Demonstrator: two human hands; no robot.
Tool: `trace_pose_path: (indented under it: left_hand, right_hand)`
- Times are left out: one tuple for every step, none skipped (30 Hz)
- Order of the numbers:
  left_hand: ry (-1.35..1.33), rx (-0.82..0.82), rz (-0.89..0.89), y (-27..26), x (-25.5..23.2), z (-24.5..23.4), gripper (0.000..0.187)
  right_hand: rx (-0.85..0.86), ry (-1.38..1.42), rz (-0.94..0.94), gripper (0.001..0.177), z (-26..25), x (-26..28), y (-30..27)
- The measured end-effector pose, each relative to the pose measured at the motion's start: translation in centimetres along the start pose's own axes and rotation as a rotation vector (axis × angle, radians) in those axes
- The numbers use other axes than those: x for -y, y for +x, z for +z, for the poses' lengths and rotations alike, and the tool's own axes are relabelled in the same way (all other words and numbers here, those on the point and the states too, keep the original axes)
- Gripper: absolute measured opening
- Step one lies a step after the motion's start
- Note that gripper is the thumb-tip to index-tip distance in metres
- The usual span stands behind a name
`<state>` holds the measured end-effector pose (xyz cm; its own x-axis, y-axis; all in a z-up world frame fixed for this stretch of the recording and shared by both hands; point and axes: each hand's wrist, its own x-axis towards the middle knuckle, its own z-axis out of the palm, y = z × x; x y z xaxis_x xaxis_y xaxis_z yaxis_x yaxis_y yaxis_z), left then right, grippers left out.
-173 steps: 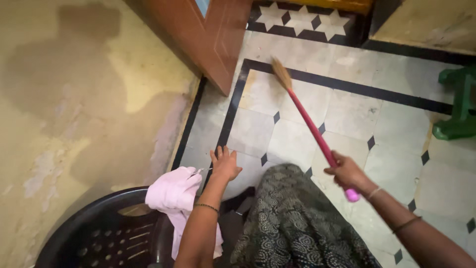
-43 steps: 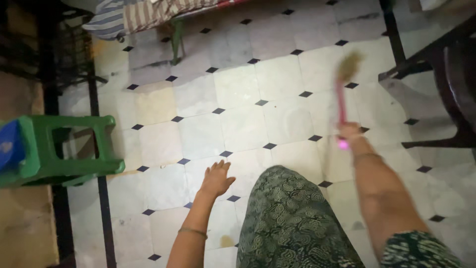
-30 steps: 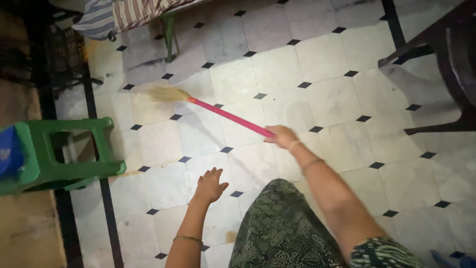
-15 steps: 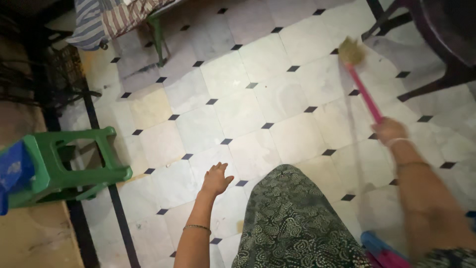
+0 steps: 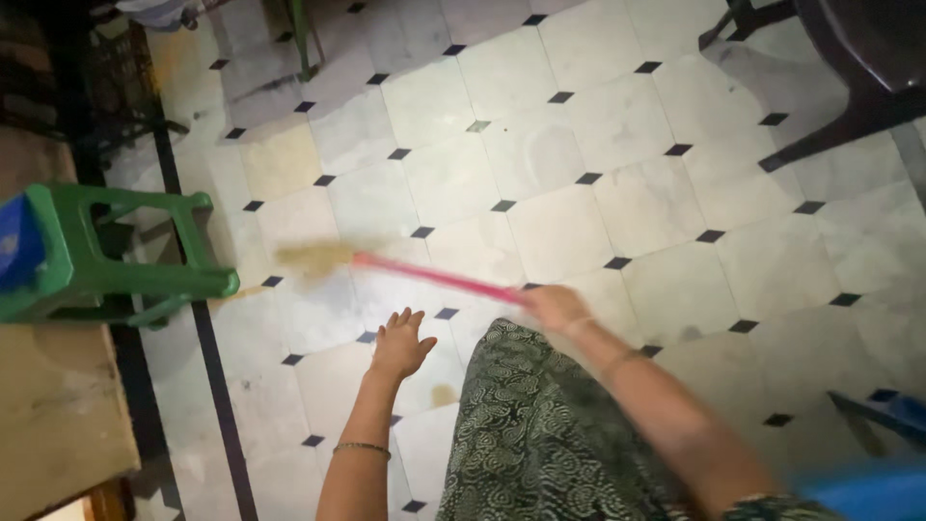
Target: The person sweeps a tiled floor in a bedroom using a pink broom. They move a metal basin and a green stool to access areas underneath furniture, sweeping debris into a blue dustpan. The person also sweeps under a bed and a sewing machine table.
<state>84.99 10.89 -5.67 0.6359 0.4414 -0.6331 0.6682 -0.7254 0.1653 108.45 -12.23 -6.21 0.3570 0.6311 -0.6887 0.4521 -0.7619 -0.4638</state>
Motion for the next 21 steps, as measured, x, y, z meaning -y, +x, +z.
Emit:
trace_pose_path:
  left_hand:
    - [0.010, 0.003, -0.001, -1.1, -0.5, 1.0, 0.071]
    - [0.007, 0.015, -0.006, -2.2, -1.0, 1.9, 0.071]
    - [0.008, 0.022, -0.007, -2.8, -1.2, 2.4, 0.071]
    - [0.008, 0.029, -0.009, -3.5, -1.4, 3.0, 0.071]
    - [0.014, 0.041, -0.012, -4.1, -1.5, 3.5, 0.071]
    - [0.020, 0.053, -0.015, -4.5, -1.8, 4.0, 0.071]
    - [0.027, 0.068, -0.015, -4.9, -1.9, 4.5, 0.071]
    - [0.029, 0.069, -0.016, -5.1, -1.9, 4.8, 0.071]
    - [0.031, 0.074, -0.017, -5.4, -2.1, 5.2, 0.070]
    - [0.032, 0.078, -0.017, -5.7, -2.4, 5.7, 0.069]
    - [0.058, 0.108, -0.012, -6.0, -2.8, 6.2, 0.070]
    - [0.083, 0.137, -0.007, -6.2, -3.2, 6.6, 0.070]
    - [0.111, 0.165, -0.006, -6.4, -3.6, 6.9, 0.070]
    - [0.127, 0.160, 0.010, -6.2, -4.1, 7.1, 0.070]
    - [0.137, 0.157, 0.023, -6.1, -4.7, 7.4, 0.070]
    - [0.146, 0.155, 0.036, -6.1, -5.1, 7.6, 0.071]
    - [0.154, 0.147, 0.047, -6.2, -5.5, 7.9, 0.071]
    - [0.162, 0.140, 0.057, -6.4, -6.0, 8.1, 0.072]
    - [0.173, 0.122, 0.073, -6.0, -6.7, 7.5, 0.072]
    - [0.185, 0.099, 0.099, -5.9, -7.4, 6.9, 0.070]
    - [0.201, 0.085, 0.127, -6.3, -7.8, 6.7, 0.069]
  right_hand:
    - [-0.093, -0.020, -0.038, 0.054, -0.2, -4.6, -2.4]
    - [-0.266, 0.003, 0.020, 0.036, -0.1, -8.4, -3.7]
    - [-0.481, 0.093, -0.057, 0.033, -0.4, -13.1, -5.8]
    - [-0.376, 0.120, 0.187, 0.042, -0.9, -17.3, -7.3]
    - [-0.497, 0.109, 0.152, 0.044, -1.6, -21.2, -8.4]
    - [-0.502, 0.069, 0.325, 0.051, -2.8, -24.6, -8.5]
    - [-0.525, 0.056, 0.309, 0.050, -3.7, -27.6, -9.1]
    - [-0.548, 0.044, 0.294, 0.059, -4.3, -30.1, -9.6]
    - [-0.479, 0.090, 0.368, 0.053, -3.6, -31.4, -9.4]
    - [-0.409, 0.136, 0.440, 0.049, -2.6, -32.0, -8.7]
    - [-0.343, 0.180, 0.510, 0.049, -1.9, -32.4, -8.3]
    - [-0.417, 0.422, 0.392, 0.044, 1.9, -31.4, -8.8]
    - [-0.488, -0.091, 0.133, 0.035, 5.7, -29.0, -8.0]
    - [-0.240, -0.185, 0.195, 0.039, 8.8, -26.5, -7.8]
    - [0.023, -0.304, 0.270, 0.035, 12.3, -22.5, -6.9]
    - [0.041, 0.167, 0.305, 0.040, 15.8, -19.0, -8.2]
    - [-0.003, 0.074, 0.180, 0.044, 17.9, -15.5, -8.1]
    - [0.054, 0.026, 0.046, 0.043, 18.9, -12.3, -7.9]
    - [0.094, 0.038, 0.042, 0.042, 19.1, -9.5, -7.8]
    - [0.091, -0.034, -0.026, 0.038, 18.3, -7.4, -7.4]
    - [0.094, -0.100, -0.089, 0.035, 17.6, -6.3, -7.8]
